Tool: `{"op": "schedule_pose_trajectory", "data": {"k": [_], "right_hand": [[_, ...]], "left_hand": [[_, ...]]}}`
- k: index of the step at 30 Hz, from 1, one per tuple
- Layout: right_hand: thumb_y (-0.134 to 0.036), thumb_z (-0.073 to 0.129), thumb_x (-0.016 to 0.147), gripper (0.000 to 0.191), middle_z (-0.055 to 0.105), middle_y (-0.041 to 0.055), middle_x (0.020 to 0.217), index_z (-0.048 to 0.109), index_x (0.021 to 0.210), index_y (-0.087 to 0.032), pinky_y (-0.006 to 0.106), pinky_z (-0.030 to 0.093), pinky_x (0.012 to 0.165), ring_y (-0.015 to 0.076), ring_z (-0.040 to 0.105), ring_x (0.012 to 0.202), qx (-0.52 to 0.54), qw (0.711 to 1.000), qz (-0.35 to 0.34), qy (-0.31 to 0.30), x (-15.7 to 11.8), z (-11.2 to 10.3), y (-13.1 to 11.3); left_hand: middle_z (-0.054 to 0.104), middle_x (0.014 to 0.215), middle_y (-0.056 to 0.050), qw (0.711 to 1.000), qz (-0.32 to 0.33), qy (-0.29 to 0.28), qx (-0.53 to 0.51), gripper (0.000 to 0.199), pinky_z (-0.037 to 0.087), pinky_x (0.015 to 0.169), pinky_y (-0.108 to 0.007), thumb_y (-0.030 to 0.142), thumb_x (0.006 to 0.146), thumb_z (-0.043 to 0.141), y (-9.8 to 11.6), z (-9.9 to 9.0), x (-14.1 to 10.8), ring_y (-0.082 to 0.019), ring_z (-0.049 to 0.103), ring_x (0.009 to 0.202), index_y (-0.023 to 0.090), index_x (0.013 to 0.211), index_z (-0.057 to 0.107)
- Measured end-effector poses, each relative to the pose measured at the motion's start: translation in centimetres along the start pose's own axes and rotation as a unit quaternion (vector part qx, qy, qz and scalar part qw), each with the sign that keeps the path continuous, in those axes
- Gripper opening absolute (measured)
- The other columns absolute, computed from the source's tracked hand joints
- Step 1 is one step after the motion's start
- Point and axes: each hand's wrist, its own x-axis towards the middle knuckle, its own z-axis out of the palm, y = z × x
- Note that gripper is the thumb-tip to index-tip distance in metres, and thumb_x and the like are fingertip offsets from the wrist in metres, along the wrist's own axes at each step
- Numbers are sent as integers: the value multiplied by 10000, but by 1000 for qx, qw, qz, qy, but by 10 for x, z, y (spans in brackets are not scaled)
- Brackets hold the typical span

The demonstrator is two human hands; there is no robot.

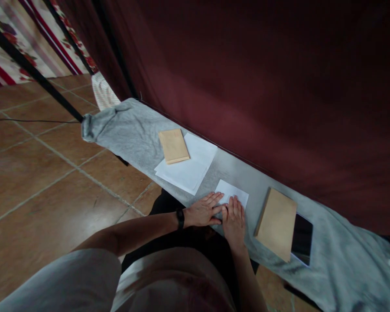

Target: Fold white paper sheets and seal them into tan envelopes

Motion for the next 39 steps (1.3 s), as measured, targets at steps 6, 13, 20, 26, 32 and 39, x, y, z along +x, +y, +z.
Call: {"op": "schedule_pose_trajectory", "data": {"k": [6, 13, 20, 26, 32, 39], "right_hand": [[-334, 289, 1077, 514, 359, 234, 1591, 433, 1501, -83, 550, 349, 1154, 321, 343, 1479, -20, 999, 36, 28, -3, -3, -1], [-406, 279, 1074, 596, 372, 230, 1585, 330, 1555, -58, 514, 353, 1160, 311, 379, 1458, -19, 994, 92, 50, 2, 1, -4], [-411, 273, 1076, 587, 416, 225, 1562, 398, 1523, -52, 492, 345, 1164, 302, 391, 1452, -20, 994, 93, 50, 0, 1, -3], [-241, 244, 1064, 488, 516, 191, 1499, 559, 1411, -101, 524, 328, 1161, 279, 431, 1425, -3, 997, 68, 19, 17, 0, 9], [-206, 260, 1047, 488, 445, 216, 1546, 531, 1437, -94, 572, 314, 1154, 292, 360, 1471, -17, 999, 43, -8, 39, 3, 19], [-218, 313, 1037, 491, 418, 229, 1558, 483, 1483, -106, 612, 318, 1144, 332, 360, 1466, -43, 998, 37, 8, 31, 5, 23]], "left_hand": [[349, 1615, -170, 1000, -24, 9, 5, 702, 207, 1245, -415, 586, 996, 448, 1, 3, -1, -253, 255, 1529, 127, 1523, 373], [405, 1578, -190, 992, -112, 40, 39, 624, 220, 1235, -484, 491, 1056, 291, -4, 22, 39, -272, 322, 1502, 69, 1500, 409], [331, 1618, -185, 988, -142, 45, 49, 628, 204, 1239, -466, 479, 1045, 340, -12, 31, 66, -281, 277, 1519, 73, 1522, 391], [229, 1663, -159, 991, -112, 51, 46, 607, 192, 1222, -553, 491, 1016, 427, -14, 32, 61, -329, 255, 1523, 225, 1557, 359], [239, 1656, -183, 993, -106, 30, 47, 617, 161, 1221, -559, 452, 1015, 429, -10, 23, 62, -336, 261, 1519, 199, 1568, 329], [244, 1657, -170, 994, -98, 21, 44, 617, 142, 1225, -555, 484, 1017, 418, -9, 15, 60, -323, 242, 1526, 198, 1558, 345]]}}
